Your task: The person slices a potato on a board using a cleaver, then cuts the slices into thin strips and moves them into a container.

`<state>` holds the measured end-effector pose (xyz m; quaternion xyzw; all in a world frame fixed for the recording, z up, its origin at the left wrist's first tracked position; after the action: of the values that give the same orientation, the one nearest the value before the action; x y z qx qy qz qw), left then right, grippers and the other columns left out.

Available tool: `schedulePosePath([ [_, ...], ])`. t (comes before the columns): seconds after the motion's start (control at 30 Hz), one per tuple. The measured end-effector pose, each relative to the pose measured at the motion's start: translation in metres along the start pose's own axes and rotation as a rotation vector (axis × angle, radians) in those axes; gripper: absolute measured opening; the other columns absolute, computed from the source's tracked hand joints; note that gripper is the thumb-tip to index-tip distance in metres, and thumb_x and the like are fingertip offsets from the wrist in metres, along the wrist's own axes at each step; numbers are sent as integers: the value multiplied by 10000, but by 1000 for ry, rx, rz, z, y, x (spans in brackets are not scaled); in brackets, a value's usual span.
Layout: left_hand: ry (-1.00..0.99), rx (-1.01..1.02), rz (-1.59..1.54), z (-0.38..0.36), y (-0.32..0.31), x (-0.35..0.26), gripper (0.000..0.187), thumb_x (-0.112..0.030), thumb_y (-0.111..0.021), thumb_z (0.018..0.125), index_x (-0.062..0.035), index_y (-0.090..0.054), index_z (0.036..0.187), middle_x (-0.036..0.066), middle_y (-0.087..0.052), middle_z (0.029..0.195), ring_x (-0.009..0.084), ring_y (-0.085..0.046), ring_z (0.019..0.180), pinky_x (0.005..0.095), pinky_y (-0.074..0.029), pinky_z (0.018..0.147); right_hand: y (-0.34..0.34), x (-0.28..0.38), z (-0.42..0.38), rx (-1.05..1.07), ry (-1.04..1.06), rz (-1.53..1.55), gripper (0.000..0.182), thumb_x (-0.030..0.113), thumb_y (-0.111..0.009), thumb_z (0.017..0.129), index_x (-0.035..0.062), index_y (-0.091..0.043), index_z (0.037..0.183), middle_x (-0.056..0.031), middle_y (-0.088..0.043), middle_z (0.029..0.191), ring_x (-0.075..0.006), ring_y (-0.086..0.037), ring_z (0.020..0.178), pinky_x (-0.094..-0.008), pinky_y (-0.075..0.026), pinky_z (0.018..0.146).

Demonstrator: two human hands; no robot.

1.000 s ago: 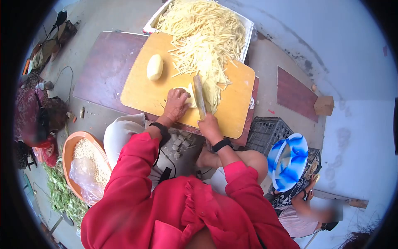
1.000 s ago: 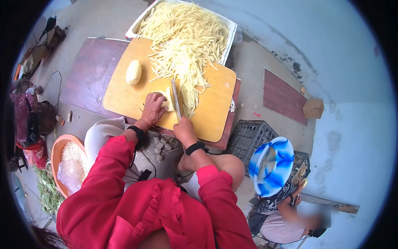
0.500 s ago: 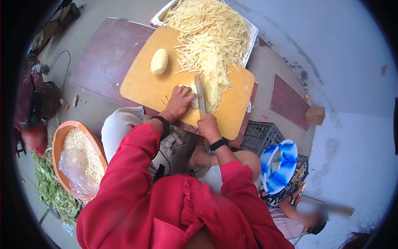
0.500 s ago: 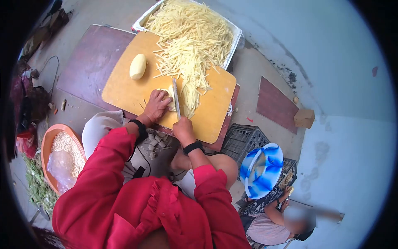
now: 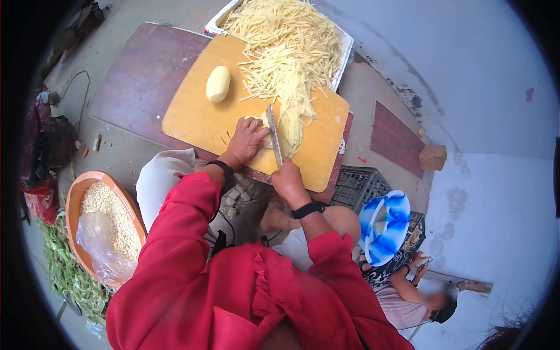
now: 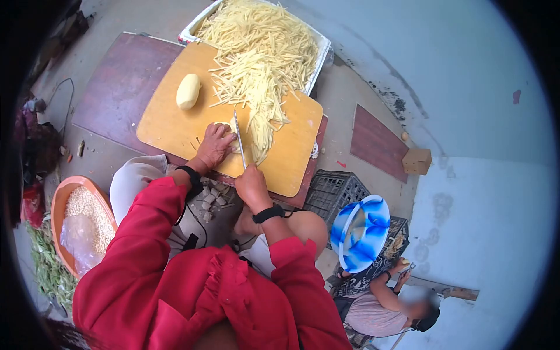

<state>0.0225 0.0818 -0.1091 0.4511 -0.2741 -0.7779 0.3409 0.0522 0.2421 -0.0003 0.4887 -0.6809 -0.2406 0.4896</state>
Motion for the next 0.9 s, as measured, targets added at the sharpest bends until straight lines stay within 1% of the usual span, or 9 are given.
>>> schedulePosePath([
  [0.13,15,3,-8,0,1,0,392,-289,-684,759,-170,-584,1119,103,-506,1137,316,-462,1113,500,-315,1002,-3,1,20,79,-72,6,233,54,-544,793,-112,-576,952,-375,-610,912,-509,-600,923,-528,-479,839],
  [0.23,11,7,-4,1,2,0,386,-286,-688,756,-168,-588,1111,103,-507,1132,315,-463,1112,501,-317,1000,-4,0,38,80,-1,-19,233,52,-545,786,-117,-587,940,-377,-607,927,-507,-597,934,-528,-480,837],
  [0.33,0,-3,-8,0,-2,2,382,-282,-690,753,-166,-588,1102,103,-508,1124,316,-464,1111,502,-319,997,-20,-12,57,41,2,-12,243,61,-548,780,-113,-579,947,-367,-613,927,-508,-595,937,-524,-482,840],
  [0.37,-4,-11,-8,0,-3,4,381,-281,-691,752,-165,-588,1100,102,-508,1121,316,-464,1111,502,-319,995,-26,-14,60,-17,20,12,242,66,-549,779,-107,-576,946,-364,-613,923,-510,-593,936,-524,-480,841],
  [0.43,6,-25,-3,1,0,3,384,-278,-695,743,-162,-588,1093,102,-509,1116,316,-465,1108,500,-322,989,-35,-12,56,-125,51,60,240,75,-549,777,-96,-570,943,-358,-615,917,-514,-590,932,-525,-477,843],
  [0.57,-14,-33,26,0,-2,3,357,-351,-659,773,-155,-577,1060,111,-504,1116,335,-455,1086,496,-338,979,-32,-11,49,-127,45,115,245,85,-545,773,-81,-544,953,-362,-608,911,-516,-584,930,-534,-467,843],
  [0.7,-6,-11,7,0,-1,4,366,-317,-679,758,-156,-580,1071,106,-506,1120,328,-457,1095,491,-331,983,-14,-18,35,-147,62,139,259,83,-545,770,-81,-526,969,-367,-603,919,-517,-582,937,-529,-467,847],
  [0.83,19,19,-8,-2,3,-1,379,-297,-690,758,-160,-584,1094,99,-512,1121,317,-461,1106,487,-322,989,-14,-20,15,-24,-11,194,268,77,-545,768,-91,-523,975,-367,-605,904,-517,-587,931,-521,-473,843],
  [0.9,12,8,-10,0,3,0,380,-297,-691,762,-160,-585,1100,99,-511,1124,316,-458,1109,487,-322,991,-12,-16,11,-29,-36,161,264,70,-540,768,-101,-527,969,-366,-607,891,-513,-593,924,-519,-478,837],
])
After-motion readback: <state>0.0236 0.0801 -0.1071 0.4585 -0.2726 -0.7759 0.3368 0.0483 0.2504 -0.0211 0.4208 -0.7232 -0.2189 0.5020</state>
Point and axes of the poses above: each hand's wrist, its own z-axis towards the middle knuckle, its own y-axis out of the back of the hand, x = y × z, the point moved 1 cm from there along z, towards the middle knuckle
